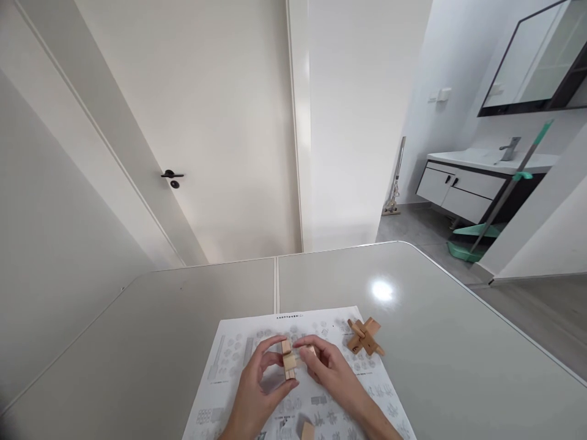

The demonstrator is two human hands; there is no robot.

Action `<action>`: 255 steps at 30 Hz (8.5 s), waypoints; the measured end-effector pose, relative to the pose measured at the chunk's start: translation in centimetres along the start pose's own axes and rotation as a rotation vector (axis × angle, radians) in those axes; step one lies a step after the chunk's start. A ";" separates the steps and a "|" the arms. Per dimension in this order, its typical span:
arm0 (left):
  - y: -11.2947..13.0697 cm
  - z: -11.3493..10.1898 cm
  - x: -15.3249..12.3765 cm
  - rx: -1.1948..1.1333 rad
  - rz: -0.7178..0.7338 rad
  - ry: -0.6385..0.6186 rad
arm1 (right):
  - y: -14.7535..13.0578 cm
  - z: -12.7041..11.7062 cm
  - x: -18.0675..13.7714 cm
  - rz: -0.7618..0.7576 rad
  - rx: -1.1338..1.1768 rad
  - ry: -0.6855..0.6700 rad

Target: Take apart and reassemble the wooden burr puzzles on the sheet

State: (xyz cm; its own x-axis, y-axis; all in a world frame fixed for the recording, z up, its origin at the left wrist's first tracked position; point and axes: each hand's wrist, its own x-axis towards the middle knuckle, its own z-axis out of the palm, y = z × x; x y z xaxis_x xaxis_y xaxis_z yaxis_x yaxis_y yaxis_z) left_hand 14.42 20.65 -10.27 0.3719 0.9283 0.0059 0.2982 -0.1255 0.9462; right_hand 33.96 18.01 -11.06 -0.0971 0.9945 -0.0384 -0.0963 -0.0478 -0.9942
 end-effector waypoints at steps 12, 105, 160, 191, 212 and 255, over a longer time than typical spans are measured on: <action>-0.5 0.6 -0.2 -0.027 0.064 0.028 | 1.6 0.6 0.1 -0.005 0.154 -0.144; -0.9 0.5 0.3 -0.344 -0.020 0.233 | 1.1 0.2 -1.2 -0.145 -0.516 -0.112; -1.6 0.1 -0.6 0.161 0.403 0.202 | 0.5 0.3 -0.6 0.085 0.222 0.047; -0.1 0.6 -0.5 -0.052 0.098 0.101 | 1.2 1.1 -0.7 0.061 0.220 -0.047; -0.2 -0.5 -0.5 0.151 0.186 -0.132 | -0.6 1.1 -1.5 -0.009 0.121 -0.111; -1.4 -0.1 -0.3 0.427 0.289 -0.039 | 2.9 -2.5 1.4 0.180 1.060 0.297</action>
State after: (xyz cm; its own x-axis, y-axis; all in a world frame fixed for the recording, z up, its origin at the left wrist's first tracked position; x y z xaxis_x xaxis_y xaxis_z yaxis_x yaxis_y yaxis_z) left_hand 13.78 20.58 -11.60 0.5221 0.8219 0.2279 0.5074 -0.5141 0.6915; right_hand 36.02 19.50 -14.24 0.0323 0.9409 -0.3370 -0.9150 -0.1078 -0.3888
